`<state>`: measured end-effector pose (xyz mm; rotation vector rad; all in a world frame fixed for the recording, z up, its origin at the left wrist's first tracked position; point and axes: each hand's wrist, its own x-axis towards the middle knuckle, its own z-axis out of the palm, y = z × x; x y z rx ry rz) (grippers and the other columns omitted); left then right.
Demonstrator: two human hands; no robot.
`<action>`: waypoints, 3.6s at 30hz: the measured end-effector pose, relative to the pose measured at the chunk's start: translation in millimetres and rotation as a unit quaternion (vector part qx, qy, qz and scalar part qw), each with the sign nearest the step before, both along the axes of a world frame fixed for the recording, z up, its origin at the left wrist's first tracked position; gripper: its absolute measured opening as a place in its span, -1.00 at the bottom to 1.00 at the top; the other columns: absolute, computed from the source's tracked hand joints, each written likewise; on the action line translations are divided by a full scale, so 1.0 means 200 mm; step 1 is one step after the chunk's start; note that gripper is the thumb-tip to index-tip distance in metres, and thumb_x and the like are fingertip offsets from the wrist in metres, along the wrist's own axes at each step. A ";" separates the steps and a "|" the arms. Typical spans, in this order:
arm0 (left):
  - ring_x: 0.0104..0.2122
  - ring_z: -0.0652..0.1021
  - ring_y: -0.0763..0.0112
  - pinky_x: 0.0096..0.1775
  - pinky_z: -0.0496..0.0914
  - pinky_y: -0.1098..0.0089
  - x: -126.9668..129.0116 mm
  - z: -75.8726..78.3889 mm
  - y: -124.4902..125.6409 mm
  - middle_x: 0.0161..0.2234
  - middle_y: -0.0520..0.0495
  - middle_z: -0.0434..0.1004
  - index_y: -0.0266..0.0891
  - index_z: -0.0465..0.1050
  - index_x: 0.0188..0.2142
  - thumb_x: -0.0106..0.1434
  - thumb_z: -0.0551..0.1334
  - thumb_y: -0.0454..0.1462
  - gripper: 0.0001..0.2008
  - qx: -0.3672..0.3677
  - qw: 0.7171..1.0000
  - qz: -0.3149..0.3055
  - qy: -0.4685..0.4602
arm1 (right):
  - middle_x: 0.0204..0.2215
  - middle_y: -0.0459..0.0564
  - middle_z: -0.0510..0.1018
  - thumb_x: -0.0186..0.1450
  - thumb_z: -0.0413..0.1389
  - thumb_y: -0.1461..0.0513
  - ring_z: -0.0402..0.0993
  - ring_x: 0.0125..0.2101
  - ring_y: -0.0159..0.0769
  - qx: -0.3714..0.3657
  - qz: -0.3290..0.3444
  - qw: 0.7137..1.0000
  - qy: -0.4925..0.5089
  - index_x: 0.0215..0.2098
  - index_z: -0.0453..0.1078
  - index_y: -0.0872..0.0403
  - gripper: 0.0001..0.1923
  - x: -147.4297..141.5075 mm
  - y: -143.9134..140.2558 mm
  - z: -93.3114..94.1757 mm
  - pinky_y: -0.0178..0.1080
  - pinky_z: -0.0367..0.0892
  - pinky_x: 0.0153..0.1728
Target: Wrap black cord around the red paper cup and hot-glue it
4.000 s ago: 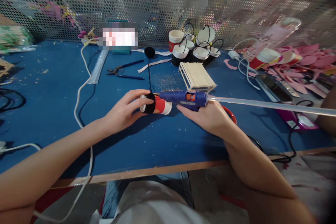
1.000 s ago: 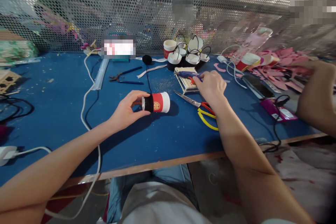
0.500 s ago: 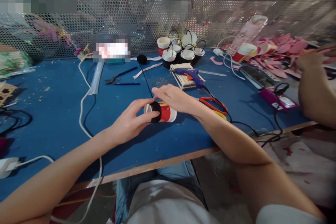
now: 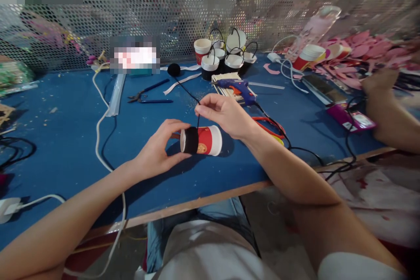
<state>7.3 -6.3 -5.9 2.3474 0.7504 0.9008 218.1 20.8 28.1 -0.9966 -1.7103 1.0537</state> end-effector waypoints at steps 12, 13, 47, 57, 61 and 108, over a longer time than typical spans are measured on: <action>-0.18 0.49 0.32 -0.09 0.47 0.24 0.00 -0.02 0.00 -0.11 -0.17 0.37 -0.22 0.23 0.03 0.11 0.32 -0.24 -0.50 -0.217 0.975 -0.015 -0.033 | -0.51 -0.13 0.41 0.24 0.08 0.10 0.32 -0.47 -0.45 0.051 -0.044 0.998 -0.018 -0.41 0.27 0.08 -0.79 0.03 0.02 -0.01 -0.33 0.24 -0.41; -0.18 0.50 0.32 -0.09 0.47 0.24 0.00 -0.02 0.00 -0.10 -0.17 0.38 -0.22 0.23 0.02 0.11 0.32 -0.24 -0.50 -0.218 0.975 -0.016 -0.027 | -0.51 -0.13 0.41 0.24 0.08 0.10 0.33 -0.46 -0.44 0.052 -0.044 0.997 -0.025 -0.41 0.27 0.08 -0.79 0.03 0.02 -0.02 -0.32 0.24 -0.40; 0.03 0.39 0.20 0.02 0.40 0.16 0.01 -0.03 -0.01 0.01 -0.19 0.28 -0.12 0.23 0.05 0.14 0.29 -0.31 -0.52 -0.046 0.998 0.000 -0.033 | -0.56 -0.17 0.34 0.24 0.04 0.16 0.17 -0.53 -0.46 0.050 -0.045 0.987 -0.148 -0.46 0.25 0.09 -0.82 -0.05 -0.04 -0.04 -0.31 0.10 -0.45; 0.04 0.39 0.18 0.02 0.39 0.11 0.00 -0.05 0.00 0.04 -0.20 0.27 -0.15 0.25 0.05 0.15 0.28 -0.24 -0.53 -0.036 0.998 0.047 0.005 | -0.52 -0.14 0.38 0.25 0.02 0.17 0.25 -0.49 -0.43 0.064 -0.058 0.983 -0.161 -0.45 0.25 0.08 -0.84 -0.07 -0.03 -0.09 -0.30 0.12 -0.41; -0.03 0.45 0.22 0.02 0.39 0.12 0.00 -0.07 0.01 -0.03 -0.16 0.38 -0.17 0.24 0.04 0.14 0.29 -0.22 -0.52 -0.072 0.996 0.043 0.012 | -0.51 -0.13 0.40 0.25 0.02 0.17 0.27 -0.48 -0.43 0.071 -0.060 0.981 -0.168 -0.45 0.25 0.07 -0.84 -0.07 -0.02 -0.12 -0.30 0.13 -0.42; -0.13 0.47 0.28 -0.10 0.45 0.23 0.01 -0.01 0.00 -0.09 -0.13 0.37 -0.23 0.22 0.02 0.12 0.29 -0.26 -0.53 0.013 0.991 0.094 0.089 | -0.55 -0.08 0.47 0.30 -0.08 0.25 0.37 -0.57 -0.44 0.119 -0.184 0.965 -0.143 -0.30 0.37 0.12 -0.80 0.15 0.12 0.11 -0.31 0.29 -0.48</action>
